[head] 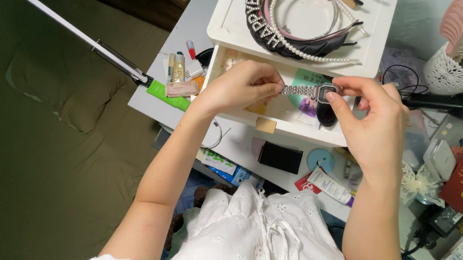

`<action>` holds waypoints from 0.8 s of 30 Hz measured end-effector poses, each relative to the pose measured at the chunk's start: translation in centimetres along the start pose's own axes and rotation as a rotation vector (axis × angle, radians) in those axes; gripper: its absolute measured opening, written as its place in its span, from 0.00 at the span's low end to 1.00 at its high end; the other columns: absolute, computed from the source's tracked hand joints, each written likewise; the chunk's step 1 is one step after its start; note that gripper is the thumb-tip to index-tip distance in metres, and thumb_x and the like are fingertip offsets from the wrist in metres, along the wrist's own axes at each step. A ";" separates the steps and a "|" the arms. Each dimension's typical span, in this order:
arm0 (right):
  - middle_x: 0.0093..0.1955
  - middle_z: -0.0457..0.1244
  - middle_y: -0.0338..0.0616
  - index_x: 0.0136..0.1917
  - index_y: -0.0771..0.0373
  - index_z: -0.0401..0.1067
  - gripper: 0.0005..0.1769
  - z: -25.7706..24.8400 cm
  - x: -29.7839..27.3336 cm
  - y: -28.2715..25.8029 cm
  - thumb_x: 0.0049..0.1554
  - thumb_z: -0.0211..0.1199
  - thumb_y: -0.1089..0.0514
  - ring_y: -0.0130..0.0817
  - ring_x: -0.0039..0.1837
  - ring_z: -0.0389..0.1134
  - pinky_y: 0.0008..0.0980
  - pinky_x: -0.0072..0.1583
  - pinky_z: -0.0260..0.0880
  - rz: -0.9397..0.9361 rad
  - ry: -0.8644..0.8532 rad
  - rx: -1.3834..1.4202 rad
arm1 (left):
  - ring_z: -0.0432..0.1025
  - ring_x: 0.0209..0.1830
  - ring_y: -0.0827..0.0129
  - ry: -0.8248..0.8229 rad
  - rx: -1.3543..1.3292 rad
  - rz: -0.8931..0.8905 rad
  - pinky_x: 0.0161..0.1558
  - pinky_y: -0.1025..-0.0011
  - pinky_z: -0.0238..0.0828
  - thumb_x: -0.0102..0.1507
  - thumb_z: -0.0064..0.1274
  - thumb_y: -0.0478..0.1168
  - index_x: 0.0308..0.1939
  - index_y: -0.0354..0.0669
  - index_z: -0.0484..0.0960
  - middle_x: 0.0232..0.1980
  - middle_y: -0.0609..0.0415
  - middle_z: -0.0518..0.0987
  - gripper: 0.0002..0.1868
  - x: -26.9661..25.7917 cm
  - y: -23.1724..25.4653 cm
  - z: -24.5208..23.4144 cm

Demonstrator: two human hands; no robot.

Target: The person opens a white plastic drawer unit and places various personal items into the drawers. They handle a pearl bracelet, false eyelashes, sunglasses, a small box, a heart-shaped compact, a watch, and a green tube, arranging them inside the drawers.

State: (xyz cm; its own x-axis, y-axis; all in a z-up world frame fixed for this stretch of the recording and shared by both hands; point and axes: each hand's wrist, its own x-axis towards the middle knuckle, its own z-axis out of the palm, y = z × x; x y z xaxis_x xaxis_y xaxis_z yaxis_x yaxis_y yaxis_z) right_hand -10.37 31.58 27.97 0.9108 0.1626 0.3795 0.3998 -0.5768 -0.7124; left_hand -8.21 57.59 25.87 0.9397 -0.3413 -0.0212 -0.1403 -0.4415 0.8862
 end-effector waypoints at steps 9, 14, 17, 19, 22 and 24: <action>0.58 0.65 0.46 0.66 0.71 0.62 0.16 -1.4 1.1 0.2 0.70 0.65 0.71 0.29 0.60 0.70 0.25 0.65 0.72 -0.117 0.030 0.555 | 0.78 0.45 0.76 0.023 -0.402 0.051 0.47 0.76 0.76 0.67 0.55 0.35 0.51 0.32 0.82 0.45 0.53 0.86 0.11 -0.4 0.7 5.5; 0.63 0.63 0.44 0.66 0.70 0.61 0.14 0.5 1.1 -1.0 0.69 0.58 0.71 0.29 0.59 0.69 0.31 0.63 0.78 -0.021 -0.020 0.779 | 0.83 0.44 0.72 0.073 -0.070 0.018 0.50 0.74 0.80 0.65 0.57 0.35 0.50 0.34 0.85 0.44 0.53 0.87 0.11 -1.5 1.4 3.8; 0.56 0.64 0.43 0.60 0.68 0.62 0.13 1.9 0.8 -2.1 0.63 0.59 0.69 0.33 0.54 0.74 0.34 0.56 0.78 0.141 0.023 0.865 | 0.83 0.49 0.70 0.187 -0.153 0.058 0.54 0.72 0.81 0.66 0.56 0.34 0.54 0.34 0.83 0.51 0.53 0.86 0.14 -3.8 1.5 0.9; 0.58 0.65 0.46 0.64 0.70 0.63 0.13 3.2 0.8 -2.8 0.68 0.60 0.70 0.32 0.56 0.74 0.32 0.57 0.79 0.043 -0.034 0.901 | 0.74 0.61 0.64 0.194 -0.309 0.278 0.63 0.67 0.72 0.66 0.58 0.33 0.63 0.30 0.74 0.61 0.49 0.78 0.22 -5.2 1.5 0.5; 0.60 0.66 0.50 0.64 0.73 0.64 0.11 5.1 1.0 -3.5 0.70 0.61 0.72 0.32 0.58 0.72 0.31 0.60 0.78 -0.108 -0.079 0.827 | 0.74 0.62 0.63 0.256 -0.338 0.311 0.64 0.66 0.72 0.69 0.58 0.33 0.65 0.28 0.73 0.60 0.48 0.79 0.22 -6.2 1.0 2.0; 0.61 0.66 0.53 0.63 0.74 0.65 0.09 6.1 1.3 -4.0 0.72 0.62 0.72 0.33 0.58 0.71 0.32 0.61 0.77 -0.194 -0.052 0.741 | 0.76 0.54 0.67 0.299 -0.486 0.224 0.58 0.68 0.75 0.71 0.56 0.34 0.62 0.29 0.76 0.53 0.49 0.82 0.17 -6.6 0.5 2.4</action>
State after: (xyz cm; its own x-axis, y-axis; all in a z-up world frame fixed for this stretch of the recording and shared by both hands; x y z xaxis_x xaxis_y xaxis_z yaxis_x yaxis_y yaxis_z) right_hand -10.14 38.95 27.70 0.8135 0.2539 0.5232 0.5011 0.1505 -0.8522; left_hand -15.22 57.63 25.40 0.9604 -0.1032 0.2587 -0.2528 0.0674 0.9652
